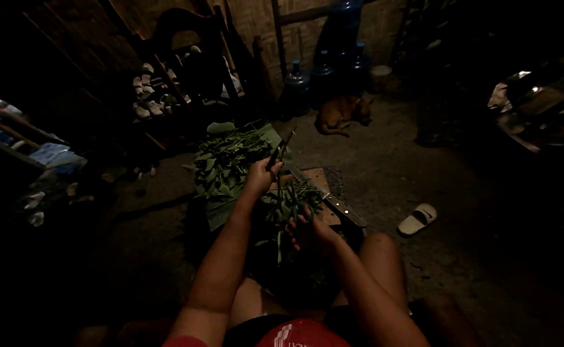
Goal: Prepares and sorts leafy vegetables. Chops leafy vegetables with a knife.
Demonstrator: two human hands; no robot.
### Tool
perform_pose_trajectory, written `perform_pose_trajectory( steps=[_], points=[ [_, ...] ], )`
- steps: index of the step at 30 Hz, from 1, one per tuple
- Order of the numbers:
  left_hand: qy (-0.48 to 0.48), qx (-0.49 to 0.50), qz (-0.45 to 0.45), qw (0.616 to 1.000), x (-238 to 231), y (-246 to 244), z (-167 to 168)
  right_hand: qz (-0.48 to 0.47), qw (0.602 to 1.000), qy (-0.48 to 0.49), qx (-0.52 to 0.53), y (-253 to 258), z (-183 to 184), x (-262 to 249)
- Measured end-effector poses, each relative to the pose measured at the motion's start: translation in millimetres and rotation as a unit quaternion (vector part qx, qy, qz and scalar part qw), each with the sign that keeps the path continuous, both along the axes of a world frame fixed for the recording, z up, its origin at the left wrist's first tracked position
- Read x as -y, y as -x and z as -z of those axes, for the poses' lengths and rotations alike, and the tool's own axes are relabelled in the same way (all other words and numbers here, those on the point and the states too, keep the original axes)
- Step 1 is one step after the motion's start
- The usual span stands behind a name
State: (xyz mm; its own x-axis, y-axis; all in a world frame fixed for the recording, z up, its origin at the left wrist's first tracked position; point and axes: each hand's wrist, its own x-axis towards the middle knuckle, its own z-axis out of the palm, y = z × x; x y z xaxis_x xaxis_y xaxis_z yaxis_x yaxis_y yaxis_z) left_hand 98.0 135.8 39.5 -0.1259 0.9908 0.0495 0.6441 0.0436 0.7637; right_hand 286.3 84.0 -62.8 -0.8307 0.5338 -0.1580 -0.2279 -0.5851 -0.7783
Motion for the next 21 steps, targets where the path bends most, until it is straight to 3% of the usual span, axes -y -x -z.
perform_pose_trajectory(
  steps=[6,10,21],
  points=[
    [-0.020,-0.006,0.004,1.000,-1.7,-2.2,0.2,-0.030,0.999,-0.011,-0.012,4.6,3.7,4.6],
    [-0.031,-0.011,0.002,0.999,-2.2,-2.6,2.2,-0.006,1.000,0.001,0.028,7.4,-4.2,8.1],
    [-0.037,-0.004,0.012,0.999,-2.0,-7.8,2.0,0.049,0.998,0.045,0.018,14.1,-6.1,4.0]
  ],
)
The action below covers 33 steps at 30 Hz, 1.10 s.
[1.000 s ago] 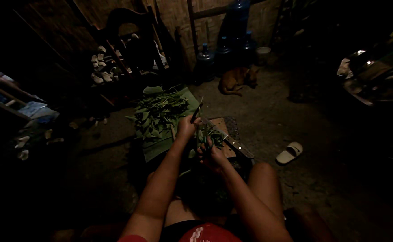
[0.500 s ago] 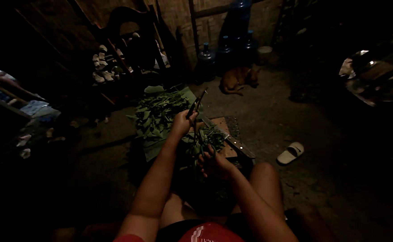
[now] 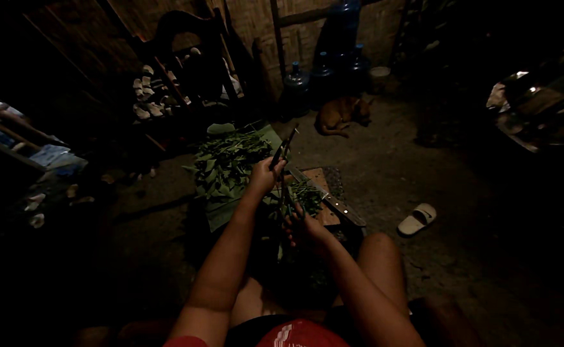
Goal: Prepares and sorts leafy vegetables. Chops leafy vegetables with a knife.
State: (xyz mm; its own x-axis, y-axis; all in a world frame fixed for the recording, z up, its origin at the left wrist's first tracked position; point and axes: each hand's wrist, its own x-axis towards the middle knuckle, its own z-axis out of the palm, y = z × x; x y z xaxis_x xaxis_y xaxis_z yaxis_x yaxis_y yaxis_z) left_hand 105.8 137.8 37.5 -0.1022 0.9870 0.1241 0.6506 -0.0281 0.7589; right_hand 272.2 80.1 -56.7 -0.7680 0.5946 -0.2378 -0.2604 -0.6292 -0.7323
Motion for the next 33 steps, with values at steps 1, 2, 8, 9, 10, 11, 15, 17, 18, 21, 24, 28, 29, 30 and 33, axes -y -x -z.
perform_pose_trajectory(
  steps=[1,2,8,9,10,11,15,17,18,21,24,28,29,30,33],
  points=[
    [-0.003,-0.004,-0.002,1.000,-0.1,-1.6,0.3,0.010,1.000,0.008,-0.010,2.1,0.6,-1.9],
    [-0.004,-0.003,-0.004,1.000,-0.7,-2.7,0.6,0.021,1.000,0.015,-0.016,4.0,1.1,-3.2],
    [-0.018,0.001,-0.020,1.000,-12.6,-1.2,13.2,0.059,0.998,0.020,-0.019,10.4,8.6,-7.1],
    [-0.014,-0.002,-0.023,1.000,-13.6,-1.6,13.5,0.061,0.998,0.016,-0.025,10.5,11.6,-8.3],
    [-0.008,-0.005,-0.026,1.000,-14.0,-2.3,12.9,0.060,0.998,0.009,-0.026,10.0,13.8,-9.3],
    [-0.006,-0.007,-0.029,1.000,-14.8,-2.3,12.6,0.055,0.998,0.001,-0.025,8.6,14.8,-10.1],
    [-0.011,0.010,-0.041,0.999,-17.7,-0.2,13.5,0.032,0.999,-0.005,0.023,-8.1,2.3,0.3],
    [-0.029,0.000,-0.039,0.999,-15.8,-0.5,10.6,-0.008,0.999,-0.032,0.042,-20.6,-6.7,13.8],
    [-0.043,-0.005,-0.037,0.998,-16.2,0.2,11.3,-0.035,0.997,-0.055,0.041,-26.3,-7.6,20.4],
    [-0.059,-0.012,-0.036,0.998,-17.0,0.3,11.8,-0.085,0.992,-0.076,0.046,-35.0,-6.5,36.8],
    [-0.070,0.003,-0.037,0.997,-17.9,-1.6,12.6,-0.080,0.995,-0.035,0.052,-31.3,0.0,42.5],
    [-0.078,0.005,-0.033,0.996,-16.6,-5.1,8.3,-0.054,0.997,0.004,0.052,-22.1,7.6,38.9],
    [-0.083,0.002,-0.032,0.996,-15.6,-6.0,7.2,-0.045,0.998,0.005,0.052,-20.5,8.5,37.7],
    [-0.088,-0.001,-0.032,0.996,-15.4,-6.3,6.9,-0.038,0.998,0.004,0.052,-19.0,8.7,36.4],
    [-0.091,0.003,-0.029,0.995,-15.0,-7.2,6.5,-0.019,0.998,0.013,0.061,-14.9,7.8,32.4]
  ],
)
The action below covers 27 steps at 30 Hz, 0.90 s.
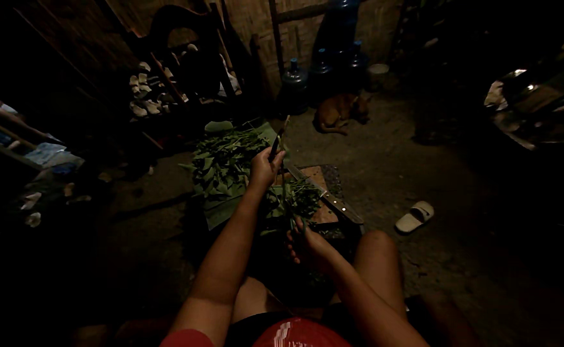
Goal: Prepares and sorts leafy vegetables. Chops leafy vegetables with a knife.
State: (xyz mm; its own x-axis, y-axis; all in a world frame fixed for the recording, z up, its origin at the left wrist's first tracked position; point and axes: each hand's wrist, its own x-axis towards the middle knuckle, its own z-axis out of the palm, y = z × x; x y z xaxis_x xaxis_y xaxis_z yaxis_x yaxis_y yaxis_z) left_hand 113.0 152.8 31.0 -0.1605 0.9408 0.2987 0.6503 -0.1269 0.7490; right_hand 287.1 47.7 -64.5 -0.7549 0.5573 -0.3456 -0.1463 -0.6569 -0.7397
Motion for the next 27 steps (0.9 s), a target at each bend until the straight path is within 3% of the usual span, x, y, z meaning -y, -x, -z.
perform_pose_trajectory(
  steps=[12,21,27],
  points=[
    [-0.032,0.031,0.019,0.999,1.6,8.9,-1.1,0.053,0.999,0.007,0.010,1.8,9.0,-10.0],
    [-0.056,0.134,0.049,0.988,13.8,17.8,-30.5,0.044,0.998,0.031,-0.025,-14.1,15.8,-20.6],
    [-0.078,0.173,0.049,0.981,18.5,22.5,-49.2,0.011,1.000,-0.026,-0.001,-20.7,11.4,-21.0]
  ],
)
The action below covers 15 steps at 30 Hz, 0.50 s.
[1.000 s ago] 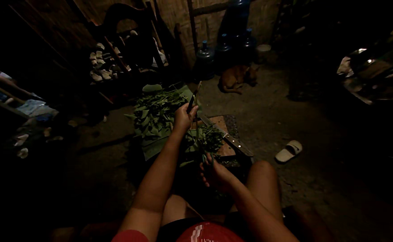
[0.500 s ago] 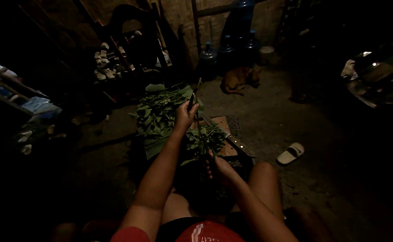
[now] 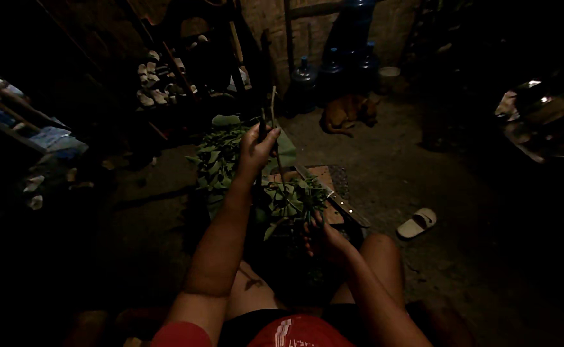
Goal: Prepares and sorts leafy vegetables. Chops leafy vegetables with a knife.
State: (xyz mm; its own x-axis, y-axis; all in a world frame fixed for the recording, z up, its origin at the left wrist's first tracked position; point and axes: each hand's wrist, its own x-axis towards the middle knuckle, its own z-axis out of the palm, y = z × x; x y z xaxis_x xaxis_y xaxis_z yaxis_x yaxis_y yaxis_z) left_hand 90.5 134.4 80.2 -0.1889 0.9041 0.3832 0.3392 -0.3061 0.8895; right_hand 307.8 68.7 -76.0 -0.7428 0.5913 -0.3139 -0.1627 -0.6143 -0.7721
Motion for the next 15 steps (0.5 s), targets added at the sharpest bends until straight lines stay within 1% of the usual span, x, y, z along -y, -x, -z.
perform_pose_trajectory(
  steps=[3,7,12,15],
  points=[
    [0.021,0.001,-0.033,0.999,2.8,2.8,-8.2,-0.017,0.999,-0.046,-0.023,-4.9,0.1,-0.6],
    [0.047,-0.020,-0.101,0.994,9.6,18.4,-28.7,-0.009,0.998,-0.051,-0.044,-10.5,-2.0,-2.1],
    [-0.026,-0.005,-0.190,0.982,27.2,55.1,-71.2,-0.024,0.994,-0.084,-0.068,-15.8,0.4,-4.5],
    [-0.052,-0.077,-0.247,0.965,36.7,85.2,-89.6,-0.040,0.992,-0.096,-0.070,-14.8,1.1,-8.6]
  ],
)
